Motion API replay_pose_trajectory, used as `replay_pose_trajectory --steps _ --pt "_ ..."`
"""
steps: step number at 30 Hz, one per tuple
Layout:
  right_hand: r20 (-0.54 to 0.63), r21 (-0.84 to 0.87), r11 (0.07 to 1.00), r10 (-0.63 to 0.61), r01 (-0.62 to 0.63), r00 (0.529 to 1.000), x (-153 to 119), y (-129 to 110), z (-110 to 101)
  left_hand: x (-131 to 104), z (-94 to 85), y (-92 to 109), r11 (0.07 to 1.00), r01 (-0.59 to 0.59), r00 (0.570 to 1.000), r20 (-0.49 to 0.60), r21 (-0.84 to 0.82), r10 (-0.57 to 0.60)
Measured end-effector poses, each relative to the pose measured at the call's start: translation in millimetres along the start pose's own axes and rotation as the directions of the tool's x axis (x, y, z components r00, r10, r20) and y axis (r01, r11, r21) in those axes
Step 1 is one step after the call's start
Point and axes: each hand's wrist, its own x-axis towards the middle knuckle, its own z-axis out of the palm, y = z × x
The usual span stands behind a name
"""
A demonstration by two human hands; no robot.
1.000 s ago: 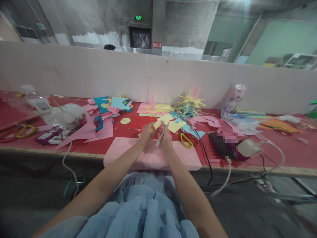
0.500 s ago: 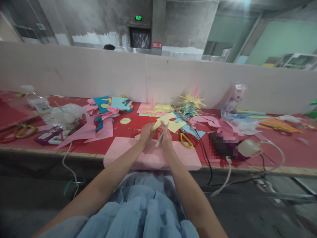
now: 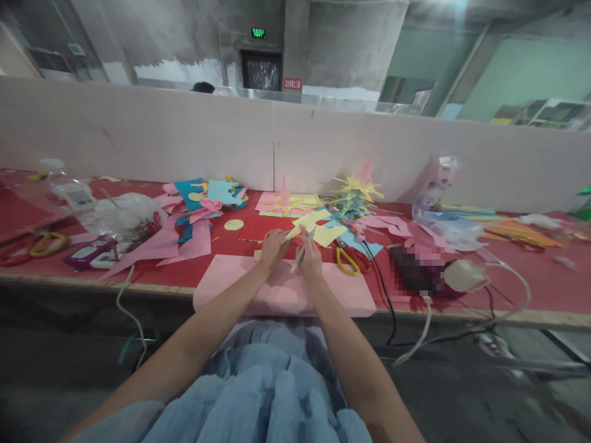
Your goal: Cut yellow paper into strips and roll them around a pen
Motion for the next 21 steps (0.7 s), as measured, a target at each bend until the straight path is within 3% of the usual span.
replay_pose_trajectory --steps 10,21 --pt "0.016 -0.002 0.999 -0.041 0.041 0.999 -0.6 -2.6 0.7 -0.2 -4.3 1.7 1.000 -0.030 0.997 0.072 -0.004 0.030" --pt "0.000 -0.002 0.997 -0.082 0.082 0.997 0.1 -1.2 -0.3 -0.7 -9.2 10.1 0.997 0.001 1.000 -0.005 -0.071 -0.002"
